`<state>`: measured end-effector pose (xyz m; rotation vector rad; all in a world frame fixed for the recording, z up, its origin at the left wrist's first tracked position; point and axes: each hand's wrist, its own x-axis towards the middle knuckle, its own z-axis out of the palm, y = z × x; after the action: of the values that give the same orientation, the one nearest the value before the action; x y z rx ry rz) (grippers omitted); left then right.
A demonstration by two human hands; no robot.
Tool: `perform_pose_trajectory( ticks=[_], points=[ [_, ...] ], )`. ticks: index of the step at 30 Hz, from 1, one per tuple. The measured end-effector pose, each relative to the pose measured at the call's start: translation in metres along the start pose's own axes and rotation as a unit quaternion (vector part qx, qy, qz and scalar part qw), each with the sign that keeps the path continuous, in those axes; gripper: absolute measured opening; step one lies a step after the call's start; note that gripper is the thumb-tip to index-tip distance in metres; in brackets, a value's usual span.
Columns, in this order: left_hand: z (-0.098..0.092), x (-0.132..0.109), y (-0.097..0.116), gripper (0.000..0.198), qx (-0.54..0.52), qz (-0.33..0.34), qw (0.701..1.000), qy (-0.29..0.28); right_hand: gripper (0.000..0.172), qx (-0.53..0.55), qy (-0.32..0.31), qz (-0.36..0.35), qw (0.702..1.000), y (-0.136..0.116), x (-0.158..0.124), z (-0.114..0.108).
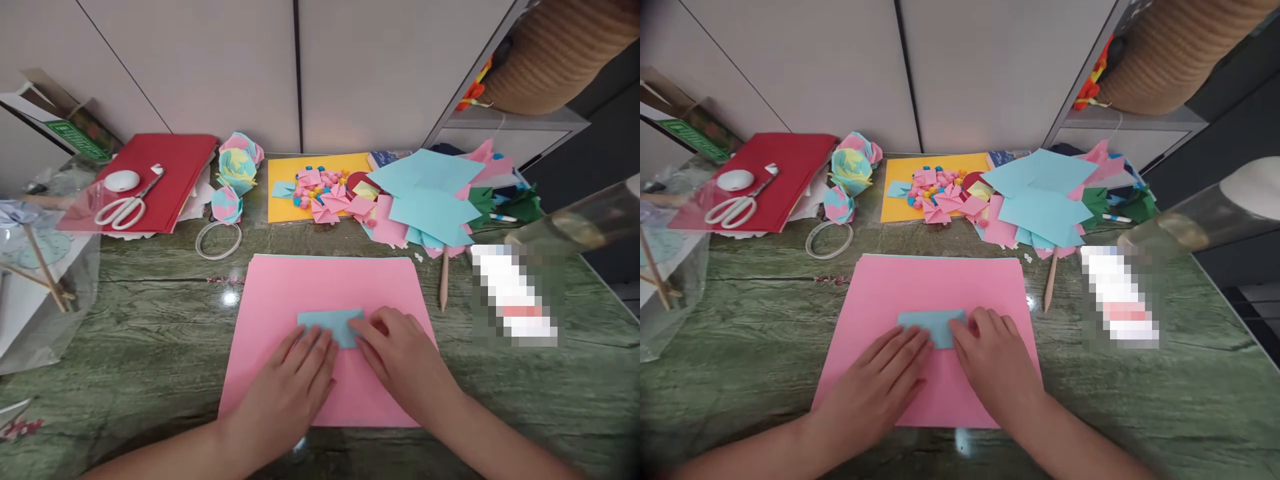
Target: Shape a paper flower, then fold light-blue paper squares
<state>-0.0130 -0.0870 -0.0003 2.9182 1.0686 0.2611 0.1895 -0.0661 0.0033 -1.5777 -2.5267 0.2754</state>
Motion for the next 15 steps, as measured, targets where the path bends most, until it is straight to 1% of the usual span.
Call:
perform_pose_trajectory(
  ticks=[2, 4, 6, 7, 9, 11, 13, 15],
  points=[
    [0.003, -0.002, 0.000, 0.041, -0.009, -0.007, 1.000, 0.009, 0.029, -0.023, 0.028, -0.015, 0.999, -0.002, -0.003, 0.002],
    [0.004, -0.002, -0.002, 0.043, -0.026, 0.000, 1.000, 0.013, 0.038, 0.000, 0.048, -0.080, 0.996, -0.005, -0.006, 0.005],
    [0.004, -0.001, -0.005, 0.044, -0.038, 0.013, 0.999, 0.013, 0.049, 0.042, 0.048, -0.150, 0.987, -0.008, -0.009, 0.007],
    [0.004, 0.000, -0.006, 0.044, -0.042, 0.019, 0.999, 0.013, 0.054, 0.056, 0.044, -0.171, 0.983, -0.009, -0.010, 0.008],
    [0.003, 0.000, -0.010, 0.043, -0.047, 0.025, 0.998, 0.014, 0.061, 0.061, 0.038, -0.182, 0.981, -0.010, -0.011, 0.009],
    [0.003, -0.001, -0.012, 0.043, -0.041, 0.029, 0.999, 0.017, 0.063, 0.052, 0.029, -0.176, 0.983, -0.011, -0.012, 0.010],
    [0.005, -0.002, -0.014, 0.042, -0.030, 0.036, 0.999, 0.021, 0.060, 0.043, 0.022, -0.167, 0.985, -0.012, -0.014, 0.012],
    [0.008, -0.004, -0.013, 0.042, -0.022, 0.032, 0.999, 0.026, 0.054, 0.029, 0.018, -0.158, 0.987, -0.014, -0.016, 0.013]
  ],
)
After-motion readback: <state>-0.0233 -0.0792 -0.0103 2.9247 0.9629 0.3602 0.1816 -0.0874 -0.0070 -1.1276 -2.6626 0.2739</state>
